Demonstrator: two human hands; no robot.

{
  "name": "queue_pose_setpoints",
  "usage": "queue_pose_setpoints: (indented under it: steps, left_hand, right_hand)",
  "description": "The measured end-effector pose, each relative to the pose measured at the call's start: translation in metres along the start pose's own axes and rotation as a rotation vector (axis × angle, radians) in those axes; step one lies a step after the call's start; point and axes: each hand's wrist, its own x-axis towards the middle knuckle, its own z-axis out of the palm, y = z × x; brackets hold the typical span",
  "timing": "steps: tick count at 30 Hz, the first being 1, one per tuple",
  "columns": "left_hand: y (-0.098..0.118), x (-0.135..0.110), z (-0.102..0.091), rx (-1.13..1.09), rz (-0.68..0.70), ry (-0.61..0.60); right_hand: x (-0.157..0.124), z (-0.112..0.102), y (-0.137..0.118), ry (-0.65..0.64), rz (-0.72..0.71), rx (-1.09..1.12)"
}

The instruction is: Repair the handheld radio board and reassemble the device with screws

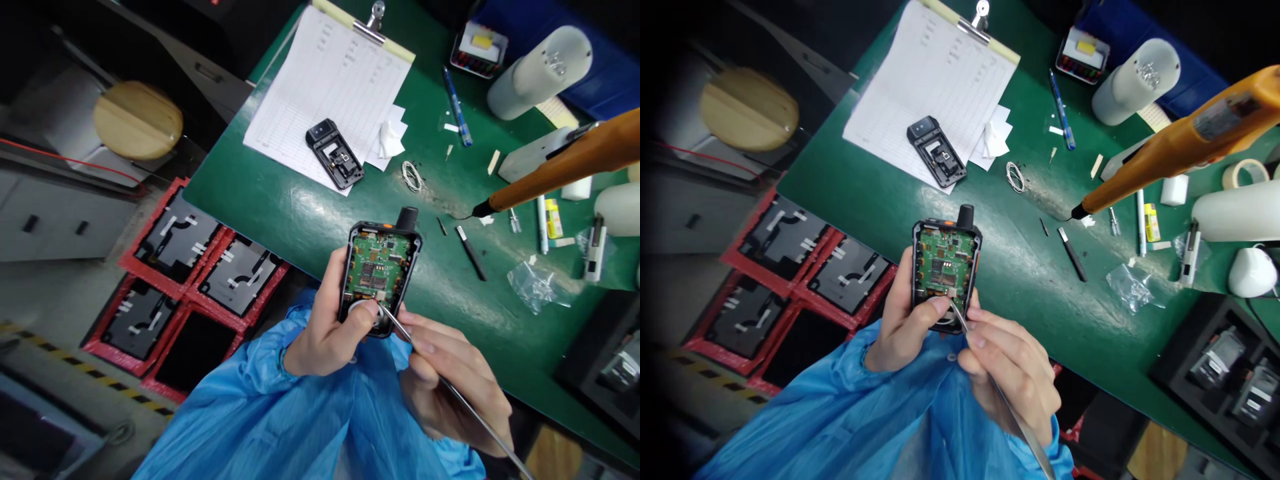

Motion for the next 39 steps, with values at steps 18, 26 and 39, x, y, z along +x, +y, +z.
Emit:
queue_pose_setpoints:
  steps: [18, 26, 39]
  left_hand:
    - [-0.017, -0.012, 0.029, 0.122, 0.025, 0.008]
    - [-0.023, -0.014, 0.044, 0.169, 0.039, 0.022]
    - [-0.035, -0.021, 0.051, 0.203, 0.147, 0.194]
  right_hand:
    - [-0.014, -0.023, 0.008, 0.084, -0.004, 0.06]
    - [-0.014, -0.04, 0.023, 0.093, -0.104, 0.191]
    - [-0.005, -0.047, 0.028, -0.055, -0.12, 0.279]
